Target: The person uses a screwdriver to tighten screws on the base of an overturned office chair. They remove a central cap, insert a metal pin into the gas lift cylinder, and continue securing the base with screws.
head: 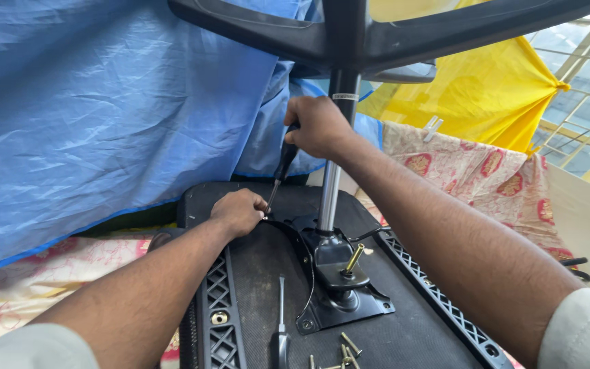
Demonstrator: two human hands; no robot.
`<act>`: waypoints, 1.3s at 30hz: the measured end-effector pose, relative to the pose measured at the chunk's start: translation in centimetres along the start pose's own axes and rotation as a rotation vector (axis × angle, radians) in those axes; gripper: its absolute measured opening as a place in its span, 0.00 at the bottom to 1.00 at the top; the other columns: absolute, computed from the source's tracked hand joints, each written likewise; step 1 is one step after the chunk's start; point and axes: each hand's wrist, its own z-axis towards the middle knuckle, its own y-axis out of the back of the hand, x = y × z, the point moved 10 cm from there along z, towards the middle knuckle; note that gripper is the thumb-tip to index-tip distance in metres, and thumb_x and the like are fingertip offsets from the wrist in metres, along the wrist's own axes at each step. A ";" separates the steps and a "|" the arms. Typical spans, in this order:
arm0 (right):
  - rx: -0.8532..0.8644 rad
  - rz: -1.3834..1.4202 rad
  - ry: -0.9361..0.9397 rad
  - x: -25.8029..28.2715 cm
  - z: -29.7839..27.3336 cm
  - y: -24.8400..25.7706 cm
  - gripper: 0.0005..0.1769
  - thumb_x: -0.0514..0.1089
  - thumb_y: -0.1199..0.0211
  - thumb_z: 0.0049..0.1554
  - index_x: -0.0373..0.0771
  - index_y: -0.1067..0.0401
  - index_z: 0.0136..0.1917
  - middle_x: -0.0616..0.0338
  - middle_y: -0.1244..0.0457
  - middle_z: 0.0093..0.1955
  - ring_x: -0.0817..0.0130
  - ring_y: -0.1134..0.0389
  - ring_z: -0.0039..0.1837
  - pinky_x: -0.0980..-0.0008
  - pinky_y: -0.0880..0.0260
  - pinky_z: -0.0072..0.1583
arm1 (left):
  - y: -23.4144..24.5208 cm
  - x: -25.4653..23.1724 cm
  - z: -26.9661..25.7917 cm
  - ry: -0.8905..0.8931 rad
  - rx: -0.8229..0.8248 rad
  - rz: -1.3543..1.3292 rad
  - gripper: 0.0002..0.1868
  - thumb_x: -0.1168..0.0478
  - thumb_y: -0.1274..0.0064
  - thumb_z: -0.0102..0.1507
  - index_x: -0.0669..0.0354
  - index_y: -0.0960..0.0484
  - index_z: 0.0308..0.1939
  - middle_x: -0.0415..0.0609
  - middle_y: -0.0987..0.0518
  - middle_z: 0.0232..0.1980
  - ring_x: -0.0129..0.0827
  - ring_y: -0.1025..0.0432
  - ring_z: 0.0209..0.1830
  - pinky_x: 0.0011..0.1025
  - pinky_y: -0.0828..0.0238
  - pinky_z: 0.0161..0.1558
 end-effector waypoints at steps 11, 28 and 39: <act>0.554 -0.101 -0.195 1.1 -0.6 -3.6 0.19 0.50 0.34 0.57 0.42 0.31 0.58 0.51 0.33 0.54 0.60 0.23 0.48 0.60 0.24 0.53 | -0.6 -0.3 -0.4 0.035 0.049 0.068 0.12 0.54 0.49 0.66 0.41 0.15 0.51 0.38 0.15 0.54 0.32 0.23 0.60 0.39 0.30 0.65; 0.442 0.079 0.231 4.3 -0.5 -3.6 0.11 0.42 0.26 0.46 0.39 0.19 0.44 0.56 0.32 0.49 0.63 0.29 0.52 0.62 0.28 0.55 | -0.2 -0.7 -0.9 0.048 0.044 0.127 0.12 0.54 0.48 0.67 0.43 0.15 0.53 0.39 0.16 0.53 0.33 0.24 0.59 0.40 0.31 0.65; 0.127 0.098 -0.069 1.5 1.7 -4.7 0.18 0.53 0.46 0.69 0.36 0.34 0.60 0.43 0.40 0.56 0.57 0.33 0.54 0.58 0.31 0.56 | -0.2 -0.9 -1.3 0.073 0.071 0.136 0.14 0.55 0.53 0.70 0.45 0.16 0.56 0.41 0.16 0.53 0.32 0.24 0.59 0.42 0.34 0.67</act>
